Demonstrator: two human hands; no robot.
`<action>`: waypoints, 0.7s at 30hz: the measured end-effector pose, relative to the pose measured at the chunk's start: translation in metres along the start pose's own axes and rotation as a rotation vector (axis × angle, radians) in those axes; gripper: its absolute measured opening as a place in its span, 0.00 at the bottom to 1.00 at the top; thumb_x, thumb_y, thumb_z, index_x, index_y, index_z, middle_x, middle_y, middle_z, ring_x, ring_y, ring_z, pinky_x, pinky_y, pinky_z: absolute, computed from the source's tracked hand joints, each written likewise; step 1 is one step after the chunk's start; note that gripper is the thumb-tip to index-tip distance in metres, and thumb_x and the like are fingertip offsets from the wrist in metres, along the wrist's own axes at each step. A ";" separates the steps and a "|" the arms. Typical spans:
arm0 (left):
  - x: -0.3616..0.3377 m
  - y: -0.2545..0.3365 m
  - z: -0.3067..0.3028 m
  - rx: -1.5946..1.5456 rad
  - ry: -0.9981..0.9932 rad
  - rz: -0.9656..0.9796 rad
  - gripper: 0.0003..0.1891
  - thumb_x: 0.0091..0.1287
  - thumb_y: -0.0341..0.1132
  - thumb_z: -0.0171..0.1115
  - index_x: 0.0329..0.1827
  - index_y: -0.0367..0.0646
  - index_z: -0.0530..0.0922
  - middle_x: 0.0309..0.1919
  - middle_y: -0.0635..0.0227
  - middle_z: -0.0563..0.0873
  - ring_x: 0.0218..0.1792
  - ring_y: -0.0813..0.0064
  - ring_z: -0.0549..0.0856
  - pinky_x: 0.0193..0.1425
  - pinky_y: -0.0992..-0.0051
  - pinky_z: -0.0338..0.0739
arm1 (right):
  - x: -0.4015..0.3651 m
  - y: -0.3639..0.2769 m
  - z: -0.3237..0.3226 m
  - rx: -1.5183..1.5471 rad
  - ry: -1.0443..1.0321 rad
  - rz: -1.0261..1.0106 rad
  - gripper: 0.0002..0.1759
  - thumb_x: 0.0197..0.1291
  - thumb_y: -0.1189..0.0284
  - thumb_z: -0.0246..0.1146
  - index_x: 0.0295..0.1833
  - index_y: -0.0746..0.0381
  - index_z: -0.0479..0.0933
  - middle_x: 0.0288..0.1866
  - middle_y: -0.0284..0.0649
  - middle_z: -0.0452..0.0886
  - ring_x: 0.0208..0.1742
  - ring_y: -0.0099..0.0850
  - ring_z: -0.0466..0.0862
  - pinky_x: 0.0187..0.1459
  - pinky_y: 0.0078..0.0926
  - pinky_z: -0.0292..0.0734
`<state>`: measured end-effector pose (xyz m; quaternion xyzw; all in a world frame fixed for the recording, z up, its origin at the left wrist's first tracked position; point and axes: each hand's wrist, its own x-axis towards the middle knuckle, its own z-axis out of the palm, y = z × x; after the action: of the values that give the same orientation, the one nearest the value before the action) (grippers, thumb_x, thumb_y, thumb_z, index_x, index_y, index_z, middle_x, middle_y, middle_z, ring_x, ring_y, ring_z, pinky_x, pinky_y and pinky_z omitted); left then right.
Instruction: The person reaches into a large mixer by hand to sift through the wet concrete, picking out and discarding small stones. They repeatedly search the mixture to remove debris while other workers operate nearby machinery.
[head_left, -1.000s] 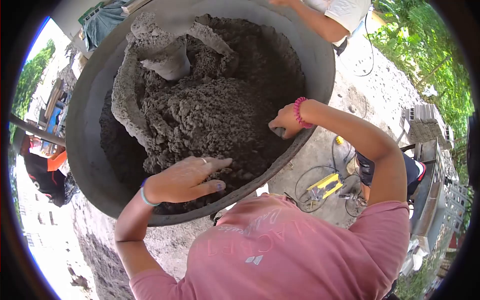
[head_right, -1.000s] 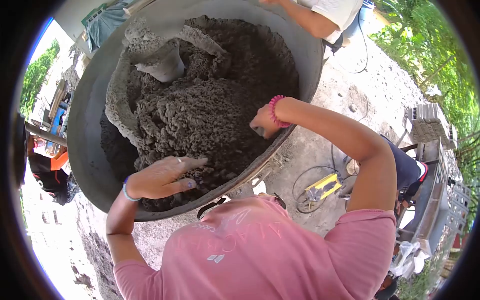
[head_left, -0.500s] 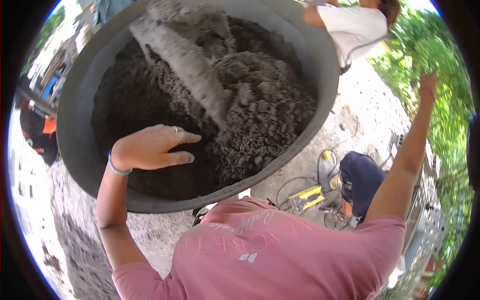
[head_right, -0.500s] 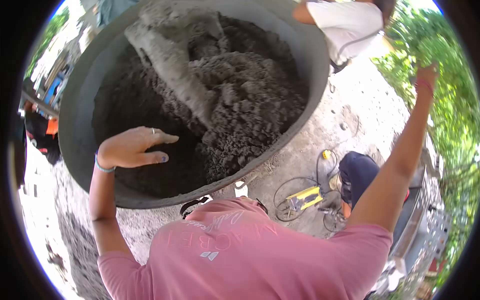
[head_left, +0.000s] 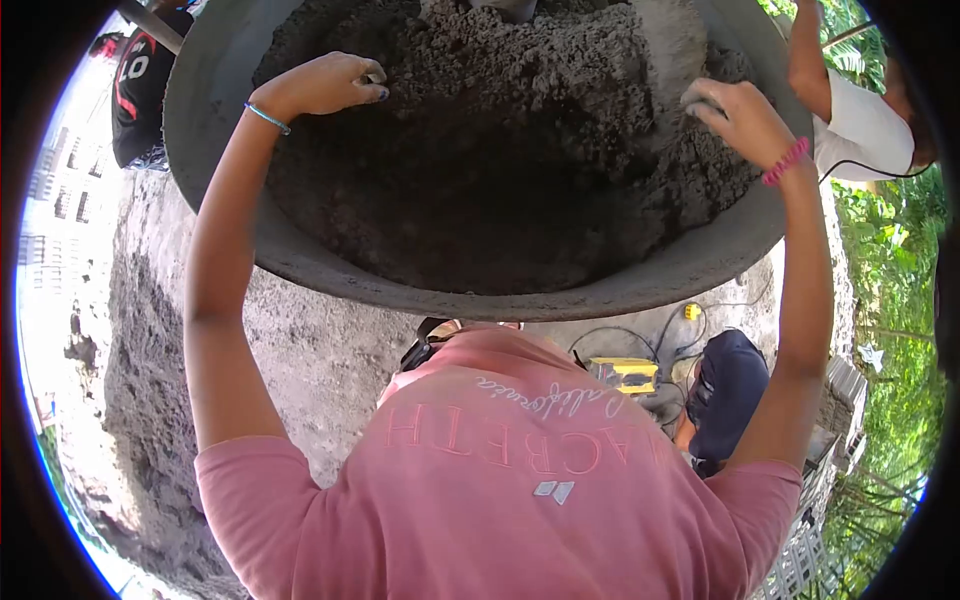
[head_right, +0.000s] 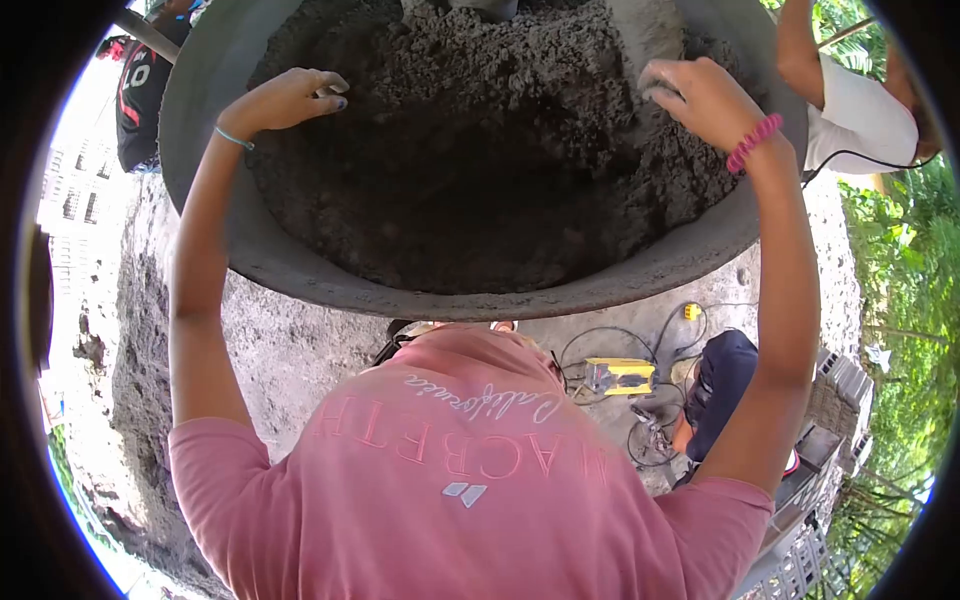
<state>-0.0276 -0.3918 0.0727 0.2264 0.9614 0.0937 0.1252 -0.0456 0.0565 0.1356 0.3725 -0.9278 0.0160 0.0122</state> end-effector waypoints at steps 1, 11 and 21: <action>0.004 -0.013 0.007 -0.093 -0.013 -0.037 0.15 0.63 0.40 0.54 0.42 0.36 0.77 0.31 0.55 0.81 0.36 0.60 0.80 0.43 0.67 0.72 | 0.013 -0.006 0.008 -0.062 0.037 0.047 0.18 0.56 0.61 0.58 0.47 0.63 0.76 0.36 0.47 0.80 0.39 0.43 0.80 0.43 0.36 0.74; 0.000 -0.081 0.004 -0.174 -0.164 -0.356 0.18 0.63 0.47 0.54 0.37 0.37 0.78 0.26 0.67 0.80 0.28 0.77 0.78 0.35 0.78 0.72 | 0.084 -0.027 0.113 -0.063 -0.494 -0.105 0.17 0.52 0.67 0.59 0.49 0.56 0.74 0.45 0.41 0.75 0.50 0.41 0.75 0.50 0.39 0.71; -0.002 -0.084 0.017 0.006 -0.059 -0.332 0.22 0.62 0.47 0.54 0.51 0.39 0.75 0.44 0.54 0.81 0.47 0.59 0.79 0.53 0.69 0.71 | 0.139 -0.136 0.386 -0.579 -0.336 -0.940 0.22 0.53 0.63 0.53 0.55 0.53 0.70 0.58 0.30 0.69 0.64 0.32 0.63 0.62 0.44 0.56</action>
<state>-0.0558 -0.4643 0.0369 0.0674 0.9818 0.0623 0.1664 -0.0559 -0.1528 -0.2429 0.7238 -0.6183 -0.3049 -0.0283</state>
